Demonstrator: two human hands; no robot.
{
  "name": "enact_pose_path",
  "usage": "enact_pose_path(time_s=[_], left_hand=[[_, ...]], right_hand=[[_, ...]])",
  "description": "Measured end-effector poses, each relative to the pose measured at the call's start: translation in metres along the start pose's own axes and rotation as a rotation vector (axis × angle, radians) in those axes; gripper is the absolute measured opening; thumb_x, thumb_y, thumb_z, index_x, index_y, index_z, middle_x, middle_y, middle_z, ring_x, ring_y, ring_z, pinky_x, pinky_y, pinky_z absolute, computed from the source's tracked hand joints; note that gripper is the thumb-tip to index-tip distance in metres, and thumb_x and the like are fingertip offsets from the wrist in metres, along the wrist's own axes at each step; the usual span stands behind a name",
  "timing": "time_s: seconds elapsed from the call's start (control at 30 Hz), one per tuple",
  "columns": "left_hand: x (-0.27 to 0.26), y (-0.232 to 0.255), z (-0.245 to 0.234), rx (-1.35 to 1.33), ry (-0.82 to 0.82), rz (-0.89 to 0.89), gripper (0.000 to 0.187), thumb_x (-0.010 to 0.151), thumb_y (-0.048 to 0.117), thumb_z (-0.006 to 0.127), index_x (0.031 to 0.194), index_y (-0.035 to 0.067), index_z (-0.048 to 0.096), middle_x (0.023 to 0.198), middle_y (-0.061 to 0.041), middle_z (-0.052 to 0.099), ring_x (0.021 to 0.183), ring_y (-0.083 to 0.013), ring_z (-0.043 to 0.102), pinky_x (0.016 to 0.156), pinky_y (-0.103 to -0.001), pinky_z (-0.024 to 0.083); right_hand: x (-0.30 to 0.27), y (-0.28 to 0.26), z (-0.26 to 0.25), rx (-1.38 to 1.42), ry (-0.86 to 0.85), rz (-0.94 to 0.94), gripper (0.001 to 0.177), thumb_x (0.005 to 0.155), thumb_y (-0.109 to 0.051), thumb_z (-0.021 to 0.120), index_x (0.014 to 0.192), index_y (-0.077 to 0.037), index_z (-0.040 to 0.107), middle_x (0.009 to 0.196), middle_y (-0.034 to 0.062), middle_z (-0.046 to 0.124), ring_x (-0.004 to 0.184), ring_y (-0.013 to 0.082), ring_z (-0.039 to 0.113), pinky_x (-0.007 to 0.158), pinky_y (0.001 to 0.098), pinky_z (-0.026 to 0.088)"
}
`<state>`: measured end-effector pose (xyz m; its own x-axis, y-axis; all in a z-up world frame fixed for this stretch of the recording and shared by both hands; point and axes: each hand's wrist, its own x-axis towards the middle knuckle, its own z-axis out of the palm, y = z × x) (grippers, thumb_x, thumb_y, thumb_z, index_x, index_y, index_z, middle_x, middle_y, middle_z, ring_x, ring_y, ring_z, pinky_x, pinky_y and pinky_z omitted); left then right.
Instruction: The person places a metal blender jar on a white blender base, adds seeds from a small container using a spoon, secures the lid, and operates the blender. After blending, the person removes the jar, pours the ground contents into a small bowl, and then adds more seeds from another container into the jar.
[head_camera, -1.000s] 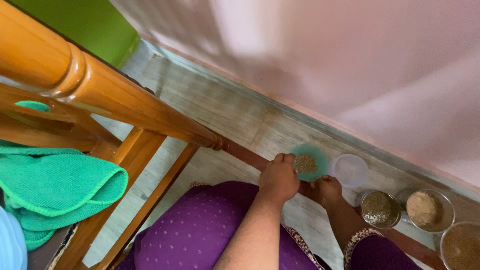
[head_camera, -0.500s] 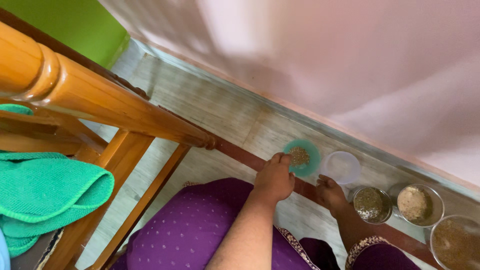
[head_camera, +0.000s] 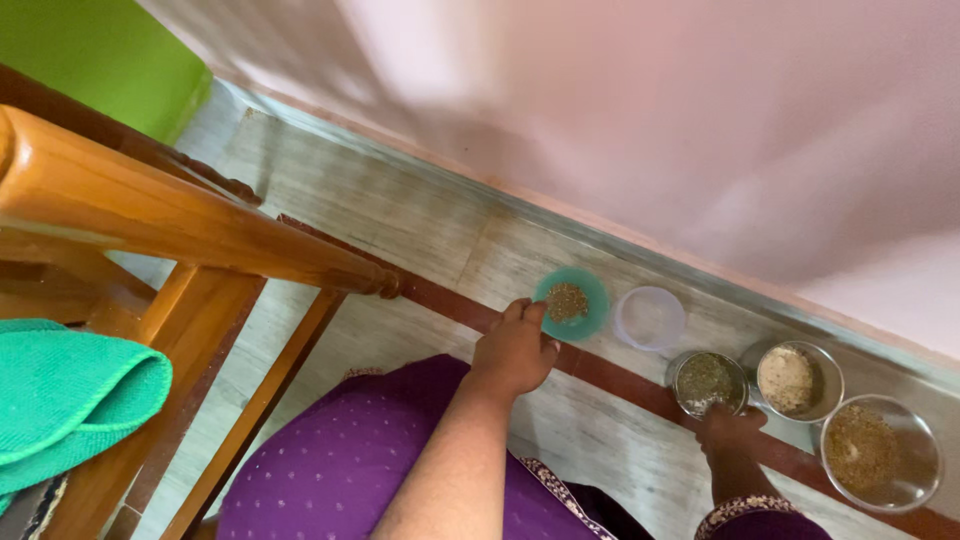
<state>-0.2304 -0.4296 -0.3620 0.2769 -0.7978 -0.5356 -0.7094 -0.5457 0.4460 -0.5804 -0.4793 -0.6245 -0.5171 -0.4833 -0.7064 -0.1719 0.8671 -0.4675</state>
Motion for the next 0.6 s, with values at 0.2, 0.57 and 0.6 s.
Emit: enact_pose_path(time_s=[0.2, 0.57, 0.6], left_hand=[[-0.008, 0.002, -0.002, 0.017, -0.008, 0.015, 0.068, 0.091, 0.03, 0.067, 0.152, 0.016, 0.04, 0.161, -0.008, 0.034, 0.143, -0.0344, 0.04, 0.11, -0.051, 0.043], [-0.016, 0.012, -0.004, 0.05, -0.043, 0.017, 0.068, 0.092, 0.032, 0.066, 0.152, 0.017, 0.039, 0.159, -0.009, 0.037, 0.142, -0.0365, 0.04, 0.112, -0.052, 0.042], [-0.017, 0.011, -0.004, 0.047, -0.037, 0.016, 0.067, 0.093, 0.033, 0.066, 0.152, 0.017, 0.039, 0.159, -0.009, 0.037, 0.142, -0.0368, 0.04, 0.112, -0.051, 0.042]], right_hand=[[0.025, -0.001, -0.027, 0.086, -0.431, 0.268, 0.031, 0.098, -0.014, 0.058, 0.125, 0.0, 0.058, 0.115, 0.0137, 0.072, 0.101, 0.0245, 0.071, 0.074, 0.0349, 0.06], [0.027, -0.002, -0.048, -0.342, -0.574, -0.192, 0.032, 0.092, -0.003, 0.066, 0.122, 0.008, 0.063, 0.114, 0.0241, 0.072, 0.105, 0.0347, 0.071, 0.083, 0.0429, 0.057], [0.026, 0.0, -0.05, -0.359, -0.612, -0.254, 0.032, 0.091, -0.003, 0.065, 0.122, 0.007, 0.063, 0.113, 0.0207, 0.073, 0.101, 0.0321, 0.074, 0.081, 0.0404, 0.061]])
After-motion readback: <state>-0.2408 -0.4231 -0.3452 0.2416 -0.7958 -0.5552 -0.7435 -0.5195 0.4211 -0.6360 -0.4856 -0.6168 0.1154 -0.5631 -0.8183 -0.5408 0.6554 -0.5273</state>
